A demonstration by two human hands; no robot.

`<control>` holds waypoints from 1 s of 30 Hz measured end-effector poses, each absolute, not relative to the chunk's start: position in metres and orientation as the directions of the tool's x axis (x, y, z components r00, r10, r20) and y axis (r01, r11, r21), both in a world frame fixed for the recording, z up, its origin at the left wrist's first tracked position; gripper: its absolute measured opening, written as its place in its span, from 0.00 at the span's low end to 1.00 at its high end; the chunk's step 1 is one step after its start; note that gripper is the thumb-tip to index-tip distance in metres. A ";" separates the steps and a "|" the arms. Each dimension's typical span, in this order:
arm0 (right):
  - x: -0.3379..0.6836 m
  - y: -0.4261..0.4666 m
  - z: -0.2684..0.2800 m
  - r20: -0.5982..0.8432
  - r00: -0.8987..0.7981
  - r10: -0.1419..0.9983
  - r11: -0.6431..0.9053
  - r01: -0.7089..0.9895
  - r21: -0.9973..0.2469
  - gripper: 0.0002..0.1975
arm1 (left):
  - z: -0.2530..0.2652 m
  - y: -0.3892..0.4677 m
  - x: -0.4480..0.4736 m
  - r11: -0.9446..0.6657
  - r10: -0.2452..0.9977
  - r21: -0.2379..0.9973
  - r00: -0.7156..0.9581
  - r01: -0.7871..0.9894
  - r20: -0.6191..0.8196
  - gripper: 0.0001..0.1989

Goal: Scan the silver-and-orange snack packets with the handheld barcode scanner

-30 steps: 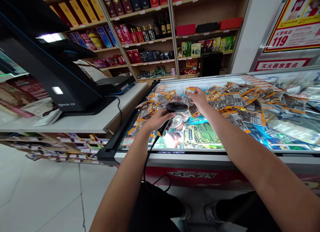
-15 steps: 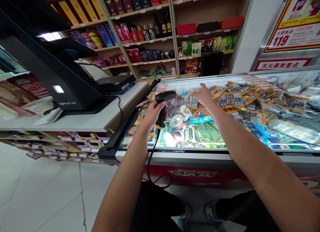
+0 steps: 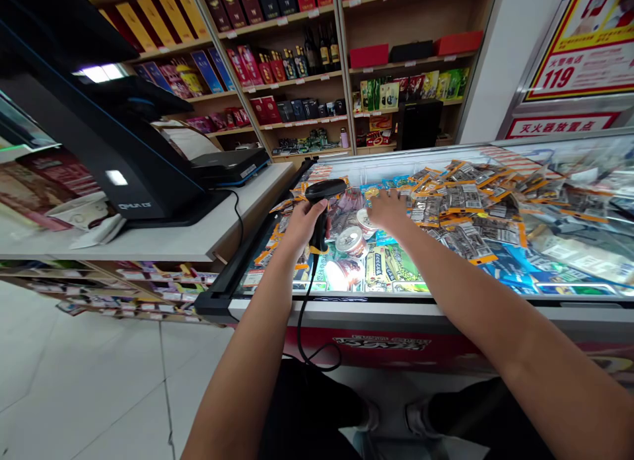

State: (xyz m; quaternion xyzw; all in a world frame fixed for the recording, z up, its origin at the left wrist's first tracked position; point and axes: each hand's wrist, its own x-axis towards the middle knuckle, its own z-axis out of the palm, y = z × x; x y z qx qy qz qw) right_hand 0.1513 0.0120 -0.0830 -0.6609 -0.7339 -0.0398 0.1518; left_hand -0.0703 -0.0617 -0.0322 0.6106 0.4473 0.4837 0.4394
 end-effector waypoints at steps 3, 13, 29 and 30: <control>0.179 0.026 -0.087 0.299 0.022 0.954 0.021 0.990 -0.140 0.23 | -0.032 -0.062 -0.070 -0.215 0.971 0.970 0.132 0.113 0.200 0.18; 0.225 0.046 -0.088 0.255 0.207 0.945 -0.178 0.975 -0.130 0.26 | -0.032 -0.055 -0.074 -0.222 0.973 0.974 -0.056 0.043 0.225 0.17; 0.100 0.032 -0.069 0.442 -0.192 0.876 0.467 0.563 -0.682 0.17 | -0.032 -0.048 -0.085 -0.266 0.909 0.963 -0.344 -0.044 0.235 0.17; 0.087 0.038 -0.071 0.413 -0.194 0.890 0.450 0.524 -0.723 0.18 | -0.032 -0.049 -0.085 -0.261 0.910 0.964 -0.345 -0.046 0.230 0.17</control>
